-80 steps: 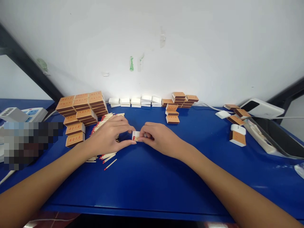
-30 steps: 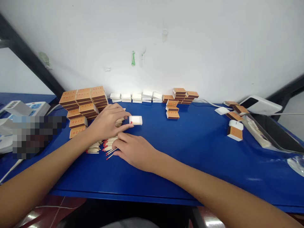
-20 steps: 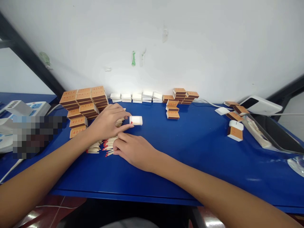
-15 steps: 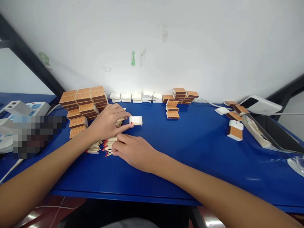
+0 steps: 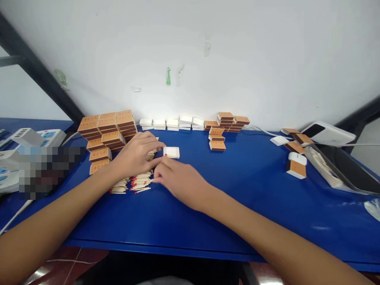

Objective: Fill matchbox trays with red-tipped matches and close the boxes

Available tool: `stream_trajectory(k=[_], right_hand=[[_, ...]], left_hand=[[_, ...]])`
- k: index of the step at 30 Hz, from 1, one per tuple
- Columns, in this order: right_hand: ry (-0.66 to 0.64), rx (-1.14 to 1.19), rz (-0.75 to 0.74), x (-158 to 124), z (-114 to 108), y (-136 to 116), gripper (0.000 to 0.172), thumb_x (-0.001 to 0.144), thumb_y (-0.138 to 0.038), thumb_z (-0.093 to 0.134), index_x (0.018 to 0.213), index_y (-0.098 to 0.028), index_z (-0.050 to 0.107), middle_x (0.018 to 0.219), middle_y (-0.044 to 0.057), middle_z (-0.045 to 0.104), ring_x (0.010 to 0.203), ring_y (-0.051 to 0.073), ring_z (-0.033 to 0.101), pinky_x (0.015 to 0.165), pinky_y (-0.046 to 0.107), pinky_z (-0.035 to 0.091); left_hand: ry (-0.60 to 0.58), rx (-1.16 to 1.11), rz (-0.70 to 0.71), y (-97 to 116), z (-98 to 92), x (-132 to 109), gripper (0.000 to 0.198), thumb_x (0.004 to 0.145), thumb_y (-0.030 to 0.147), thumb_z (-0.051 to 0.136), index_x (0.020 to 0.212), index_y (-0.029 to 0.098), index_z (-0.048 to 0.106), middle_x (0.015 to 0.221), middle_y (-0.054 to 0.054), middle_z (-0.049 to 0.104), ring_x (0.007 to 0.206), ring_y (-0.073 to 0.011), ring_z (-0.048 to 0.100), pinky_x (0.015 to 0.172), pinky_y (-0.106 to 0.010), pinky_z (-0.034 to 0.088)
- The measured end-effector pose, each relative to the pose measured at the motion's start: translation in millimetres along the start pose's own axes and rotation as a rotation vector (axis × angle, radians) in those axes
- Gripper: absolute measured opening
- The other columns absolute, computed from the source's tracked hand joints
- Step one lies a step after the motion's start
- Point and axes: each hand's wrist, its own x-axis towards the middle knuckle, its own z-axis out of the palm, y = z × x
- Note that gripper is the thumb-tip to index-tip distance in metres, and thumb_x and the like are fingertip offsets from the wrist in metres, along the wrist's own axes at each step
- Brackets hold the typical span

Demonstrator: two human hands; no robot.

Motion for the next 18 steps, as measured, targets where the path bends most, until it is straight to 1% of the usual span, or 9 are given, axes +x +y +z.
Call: stream_trajectory(k=[3,5,6,9,12,14,15,17,18], right_hand=[[0.189,-0.089,0.118,-2.2,-13.9,22.1,0.022,0.109,-0.032,0.048,0.104,-0.018,0.063,0.099,0.006,0.061,0.081,0.017,0.062,0.071,0.03,0.047],[0.27,-0.163,0.172,-2.4,-18.3,35.6,0.02,0.108,-0.031,0.05,0.103,-0.018,0.063,0.097,0.007,0.061,0.079,0.018,0.06,0.068,0.03,0.044],[0.28,-0.184,0.184,-2.3,-19.1,40.8,0.018,0.107,-0.031,0.051,0.103,-0.018,0.063,0.097,0.007,0.061,0.079,0.018,0.059,0.067,0.03,0.044],[0.244,-0.192,0.172,-1.3,-18.8,47.2,0.016,0.107,-0.027,0.05,0.104,-0.018,0.063,0.099,0.007,0.061,0.078,0.019,0.058,0.067,0.03,0.043],[0.266,-0.171,0.145,-0.2,-18.4,40.0,0.017,0.108,-0.025,0.048,0.106,-0.017,0.063,0.099,0.008,0.063,0.079,0.018,0.058,0.068,0.031,0.043],[0.305,-0.107,0.111,0.6,-17.5,28.6,0.017,0.107,-0.026,0.049,0.106,-0.017,0.064,0.099,0.007,0.063,0.079,0.018,0.058,0.069,0.03,0.044],[0.304,-0.054,0.081,1.0,-16.1,21.5,0.017,0.107,-0.027,0.05,0.106,-0.018,0.064,0.098,0.007,0.063,0.08,0.017,0.059,0.07,0.03,0.045],[0.235,0.067,-0.002,1.5,-10.8,6.3,0.015,0.106,-0.027,0.052,0.105,-0.019,0.065,0.098,0.006,0.064,0.084,0.017,0.061,0.074,0.029,0.048],[0.155,0.122,-0.049,1.6,-7.0,-0.9,0.015,0.106,-0.027,0.053,0.105,-0.019,0.066,0.1,0.006,0.064,0.089,0.017,0.062,0.077,0.029,0.049]], left_hand=[[0.019,-0.01,0.015,2.0,-0.2,-0.4,0.032,0.097,0.042,0.068,0.112,0.014,0.071,0.099,-0.009,0.073,0.101,-0.027,0.06,0.087,-0.041,0.044],[0.039,-0.027,0.024,4.2,-0.6,-0.5,0.035,0.098,0.047,0.067,0.112,0.015,0.071,0.097,-0.008,0.073,0.1,-0.0261,0.06,0.088,-0.04,0.044],[0.051,-0.037,0.028,5.3,-0.8,-0.5,0.036,0.098,0.048,0.066,0.112,0.015,0.071,0.097,-0.007,0.072,0.1,-0.0256,0.06,0.088,-0.04,0.044],[0.088,-0.06,0.039,7.7,-1.2,-0.4,0.035,0.098,0.047,0.066,0.113,0.015,0.071,0.097,-0.007,0.073,0.1,-0.0247,0.061,0.089,-0.039,0.044],[0.096,-0.048,0.033,7.4,-0.3,-0.5,0.034,0.098,0.046,0.067,0.111,0.015,0.071,0.097,-0.007,0.073,0.1,-0.0251,0.061,0.089,-0.04,0.044],[0.087,-0.031,0.024,5.7,0.5,-0.7,0.032,0.098,0.044,0.066,0.111,0.014,0.071,0.097,-0.007,0.073,0.101,-0.0259,0.06,0.089,-0.04,0.044],[0.081,-0.024,0.022,4.7,0.7,-0.7,0.031,0.098,0.042,0.066,0.111,0.014,0.071,0.098,-0.008,0.073,0.102,-0.0262,0.06,0.089,-0.041,0.044],[0.069,-0.02,0.02,3.0,0.5,-0.7,0.028,0.099,0.038,0.064,0.113,0.014,0.071,0.1,-0.008,0.073,0.102,-0.0265,0.06,0.09,-0.041,0.044],[0.065,-0.022,0.016,2.5,0.1,-0.6,0.028,0.099,0.038,0.064,0.112,0.014,0.071,0.1,-0.008,0.074,0.102,-0.0264,0.06,0.09,-0.041,0.044]])
